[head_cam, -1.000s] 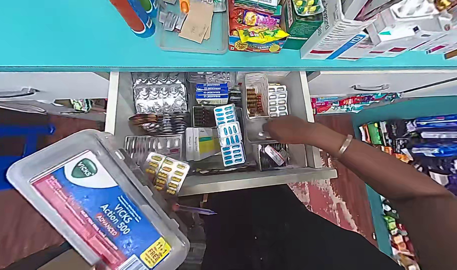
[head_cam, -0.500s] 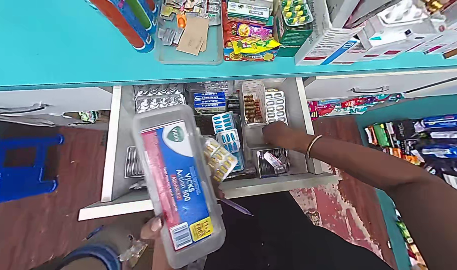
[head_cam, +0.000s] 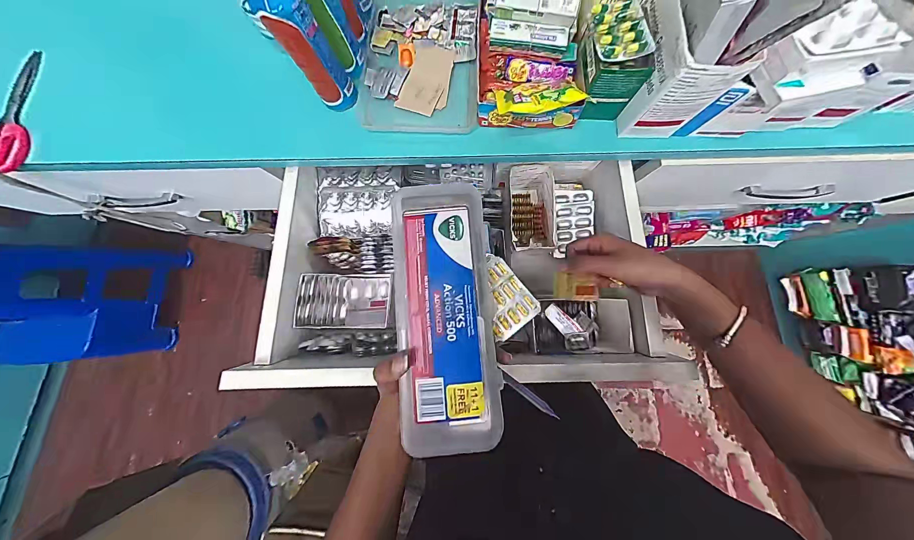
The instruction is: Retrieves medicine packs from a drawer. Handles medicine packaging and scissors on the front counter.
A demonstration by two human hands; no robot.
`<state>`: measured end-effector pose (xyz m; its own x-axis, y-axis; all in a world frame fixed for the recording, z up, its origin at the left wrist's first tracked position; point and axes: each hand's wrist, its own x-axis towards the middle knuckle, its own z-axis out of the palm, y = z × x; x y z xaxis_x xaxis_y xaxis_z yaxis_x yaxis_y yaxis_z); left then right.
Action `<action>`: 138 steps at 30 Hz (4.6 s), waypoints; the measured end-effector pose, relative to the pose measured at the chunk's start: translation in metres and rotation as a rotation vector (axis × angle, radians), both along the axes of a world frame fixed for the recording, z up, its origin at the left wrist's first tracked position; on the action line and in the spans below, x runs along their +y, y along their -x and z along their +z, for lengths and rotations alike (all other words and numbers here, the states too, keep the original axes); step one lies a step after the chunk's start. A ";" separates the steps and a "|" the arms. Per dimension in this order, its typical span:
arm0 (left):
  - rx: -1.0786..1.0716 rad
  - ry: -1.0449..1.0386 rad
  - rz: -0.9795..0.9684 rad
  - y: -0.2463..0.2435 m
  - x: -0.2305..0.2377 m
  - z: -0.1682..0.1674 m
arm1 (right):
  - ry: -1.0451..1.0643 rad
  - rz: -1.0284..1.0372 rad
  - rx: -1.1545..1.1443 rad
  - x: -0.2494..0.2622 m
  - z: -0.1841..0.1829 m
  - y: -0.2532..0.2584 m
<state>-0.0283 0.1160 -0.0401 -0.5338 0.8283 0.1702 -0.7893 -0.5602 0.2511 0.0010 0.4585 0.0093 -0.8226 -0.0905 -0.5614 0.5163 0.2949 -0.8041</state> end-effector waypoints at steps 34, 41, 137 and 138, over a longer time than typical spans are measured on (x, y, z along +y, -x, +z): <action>0.043 0.961 0.275 0.053 0.012 0.034 | -0.661 0.420 0.071 -0.006 -0.015 0.022; 0.297 1.289 0.158 0.074 0.017 0.034 | 0.134 -0.135 -0.140 0.018 -0.015 0.016; 1.722 0.972 0.391 0.023 0.173 0.090 | 0.190 -1.363 0.921 -0.011 -0.010 -0.098; 1.716 0.911 0.347 0.010 0.186 0.091 | 0.493 -1.471 0.768 0.010 0.004 -0.116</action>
<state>-0.0379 0.3019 0.0505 -0.4286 0.8675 0.2526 0.6517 0.1032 0.7514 0.1174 0.4685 0.0134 -0.4122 0.8919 -0.1861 -0.4073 -0.3631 -0.8380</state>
